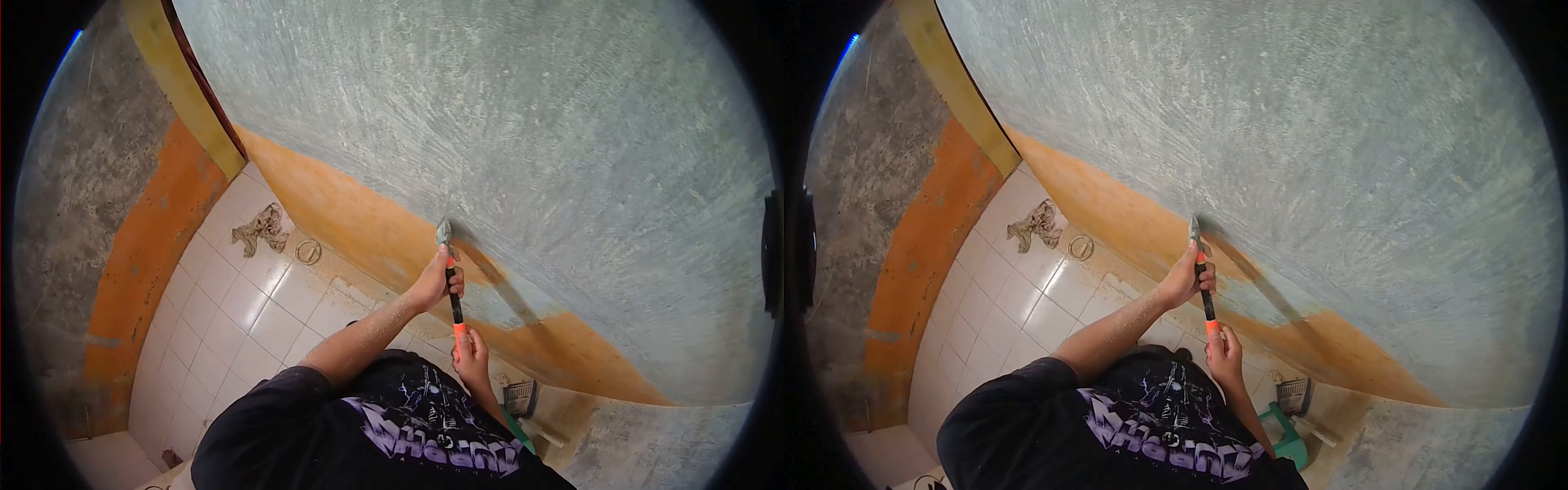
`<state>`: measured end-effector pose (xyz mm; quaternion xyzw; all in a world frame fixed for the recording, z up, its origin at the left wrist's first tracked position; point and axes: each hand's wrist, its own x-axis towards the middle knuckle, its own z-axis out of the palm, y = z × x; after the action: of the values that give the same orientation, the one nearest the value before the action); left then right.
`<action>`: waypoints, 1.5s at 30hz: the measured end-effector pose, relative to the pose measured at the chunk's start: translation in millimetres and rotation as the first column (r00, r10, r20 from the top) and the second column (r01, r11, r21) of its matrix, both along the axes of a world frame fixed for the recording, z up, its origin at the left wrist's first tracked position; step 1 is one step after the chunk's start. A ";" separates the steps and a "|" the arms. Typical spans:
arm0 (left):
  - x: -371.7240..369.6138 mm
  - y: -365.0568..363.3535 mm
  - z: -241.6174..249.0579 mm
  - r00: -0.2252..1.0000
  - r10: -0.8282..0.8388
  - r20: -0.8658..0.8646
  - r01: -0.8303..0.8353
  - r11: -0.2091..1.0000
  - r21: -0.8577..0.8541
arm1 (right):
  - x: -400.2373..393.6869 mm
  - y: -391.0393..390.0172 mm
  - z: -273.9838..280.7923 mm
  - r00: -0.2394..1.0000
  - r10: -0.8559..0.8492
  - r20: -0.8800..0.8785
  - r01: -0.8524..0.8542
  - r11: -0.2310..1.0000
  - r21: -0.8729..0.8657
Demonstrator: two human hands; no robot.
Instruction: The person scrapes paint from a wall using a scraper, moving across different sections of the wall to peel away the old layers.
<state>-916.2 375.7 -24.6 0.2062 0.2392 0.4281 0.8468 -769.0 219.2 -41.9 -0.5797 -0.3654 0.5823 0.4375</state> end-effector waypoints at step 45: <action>-56.7 23.4 1.2 0.989 -0.129 0.073 0.134 0.989 -0.063 | -69.7 4.2 31.4 0.990 -0.138 0.028 0.139 0.987 -0.076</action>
<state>-972.9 399.2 -23.4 0.1781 0.2102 0.3698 0.8873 -838.6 223.5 -10.5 -0.6267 -0.3061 0.5578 0.4499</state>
